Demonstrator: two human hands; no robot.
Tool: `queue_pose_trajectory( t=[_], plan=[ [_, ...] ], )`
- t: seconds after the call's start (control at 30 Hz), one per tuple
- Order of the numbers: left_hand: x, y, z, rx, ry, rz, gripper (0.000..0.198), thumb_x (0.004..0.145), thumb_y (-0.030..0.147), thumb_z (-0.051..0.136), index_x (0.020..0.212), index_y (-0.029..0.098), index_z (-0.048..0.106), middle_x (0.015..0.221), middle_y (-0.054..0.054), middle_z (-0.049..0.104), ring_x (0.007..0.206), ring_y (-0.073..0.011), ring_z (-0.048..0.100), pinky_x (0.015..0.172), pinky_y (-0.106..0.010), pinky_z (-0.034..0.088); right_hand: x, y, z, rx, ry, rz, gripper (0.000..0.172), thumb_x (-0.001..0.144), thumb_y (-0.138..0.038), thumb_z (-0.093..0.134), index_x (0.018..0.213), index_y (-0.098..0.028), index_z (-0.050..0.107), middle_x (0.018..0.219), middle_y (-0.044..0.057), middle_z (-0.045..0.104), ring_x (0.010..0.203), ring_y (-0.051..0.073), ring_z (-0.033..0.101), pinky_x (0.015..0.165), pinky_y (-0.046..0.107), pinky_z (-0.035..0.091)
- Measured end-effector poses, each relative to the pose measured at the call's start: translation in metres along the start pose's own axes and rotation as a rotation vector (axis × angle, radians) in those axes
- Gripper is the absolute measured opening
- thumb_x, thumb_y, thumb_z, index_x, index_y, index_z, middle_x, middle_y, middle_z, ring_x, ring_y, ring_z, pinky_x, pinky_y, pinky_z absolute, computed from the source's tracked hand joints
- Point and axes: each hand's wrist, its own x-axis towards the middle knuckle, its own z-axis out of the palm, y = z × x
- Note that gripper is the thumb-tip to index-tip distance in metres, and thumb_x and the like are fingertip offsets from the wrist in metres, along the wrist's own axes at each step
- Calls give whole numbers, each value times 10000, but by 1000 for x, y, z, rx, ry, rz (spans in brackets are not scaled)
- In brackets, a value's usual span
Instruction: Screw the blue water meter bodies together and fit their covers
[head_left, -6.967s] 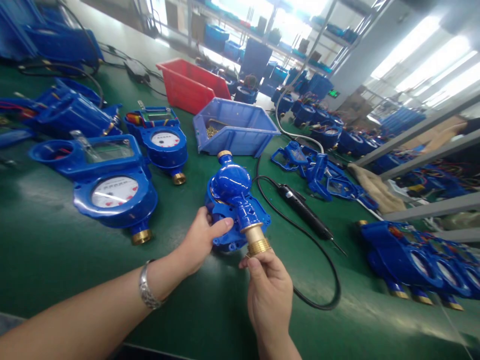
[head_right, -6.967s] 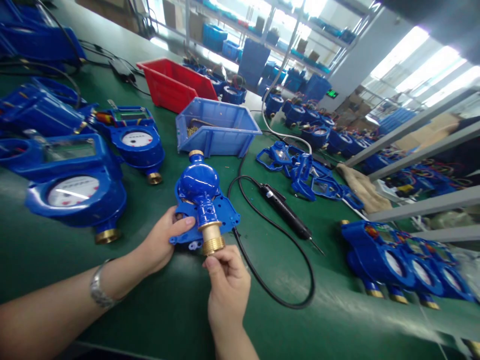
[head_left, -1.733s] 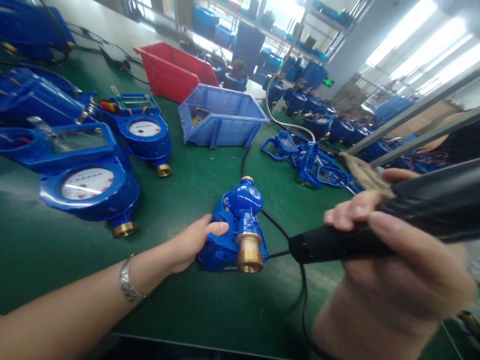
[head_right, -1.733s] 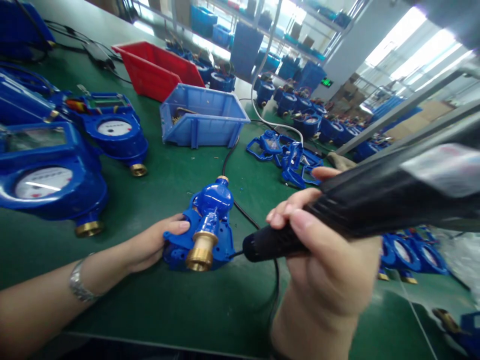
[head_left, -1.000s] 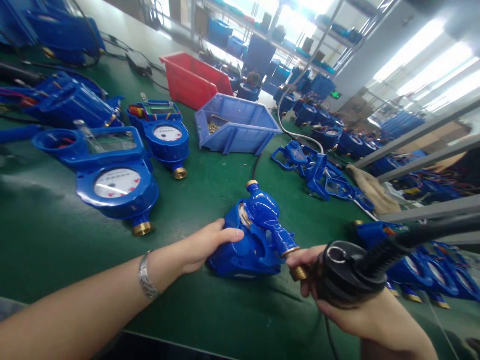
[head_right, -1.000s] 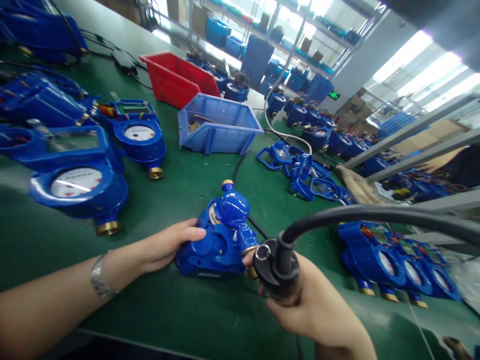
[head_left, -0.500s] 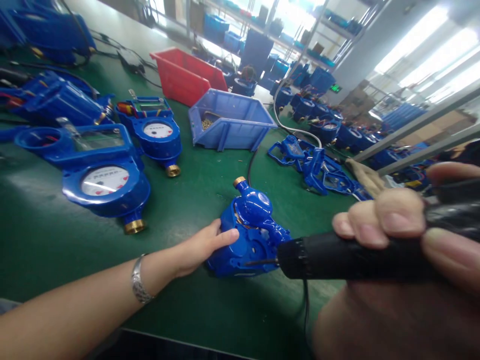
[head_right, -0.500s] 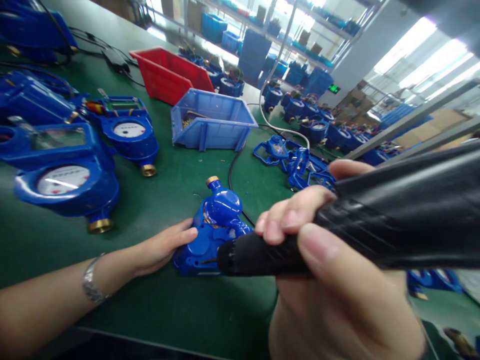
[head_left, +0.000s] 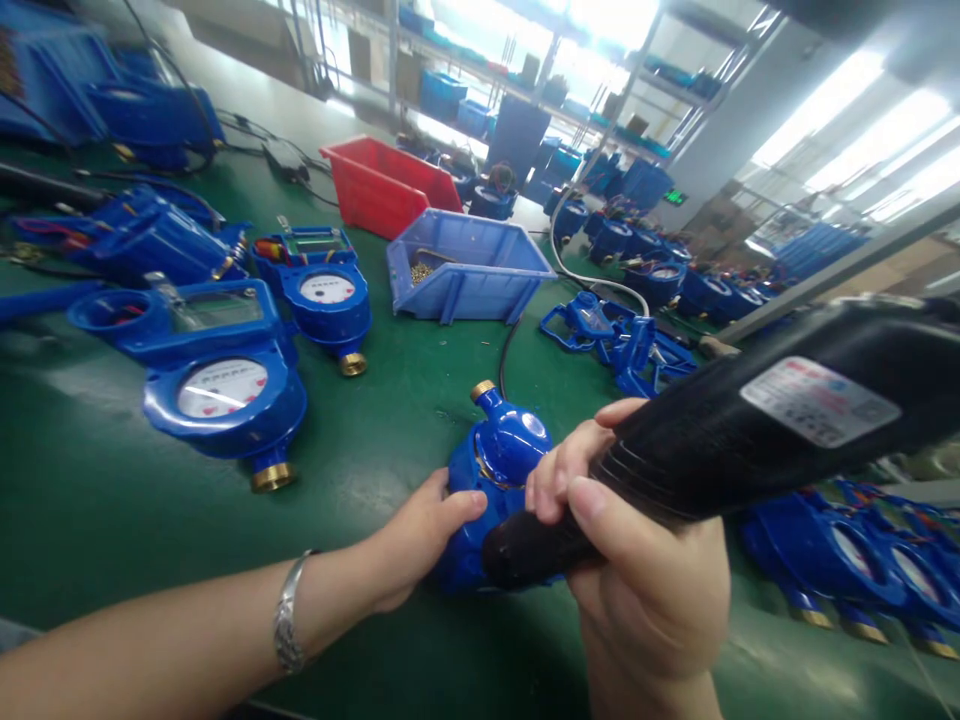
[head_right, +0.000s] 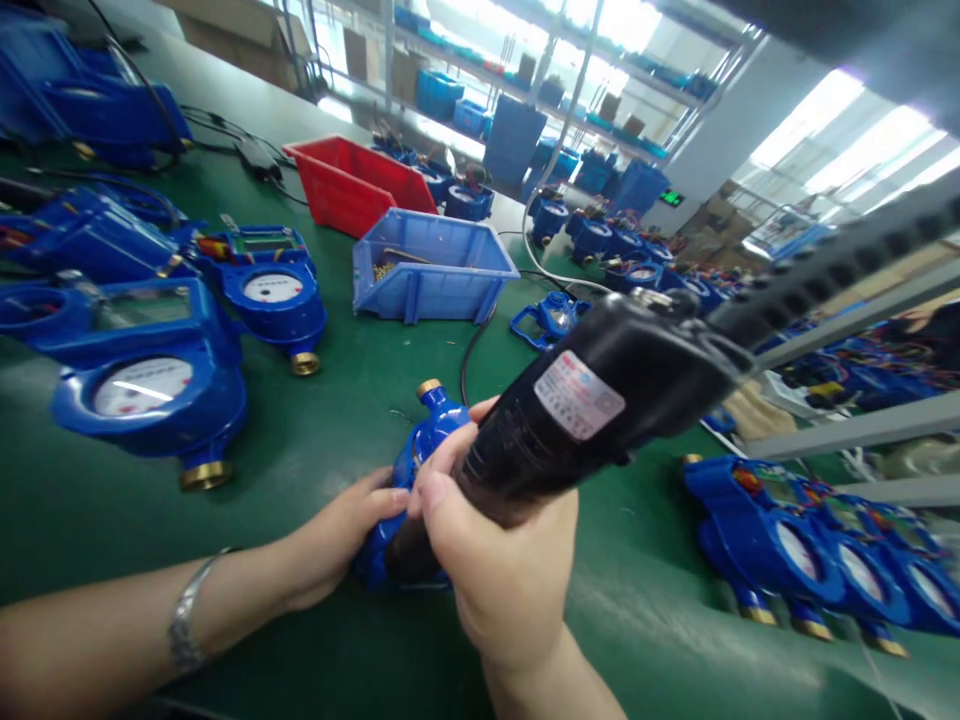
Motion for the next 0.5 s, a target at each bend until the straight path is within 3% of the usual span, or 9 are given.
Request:
queue_pose_trajectory(
  t=[0.3, 0.5],
  plan=[
    [3, 0, -1, -33, -53, 0, 463, 741, 298, 615, 1157, 136, 496, 1099, -112, 659, 1032, -285, 596, 902, -392, 458, -2, 4, -2, -21, -47, -28, 248, 718, -131, 571, 932, -232, 498, 597, -53, 541, 491, 119, 520, 495, 277, 453],
    [3, -1, -7, 127, -65, -23, 485, 756, 353, 591, 1179, 138, 494, 1088, -109, 663, 1008, -260, 610, 857, -353, 481, -2, 4, -4, 6, -52, -40, 271, 725, -111, 568, 957, -231, 494, 601, -59, 543, 487, 117, 525, 488, 271, 459]
  ],
)
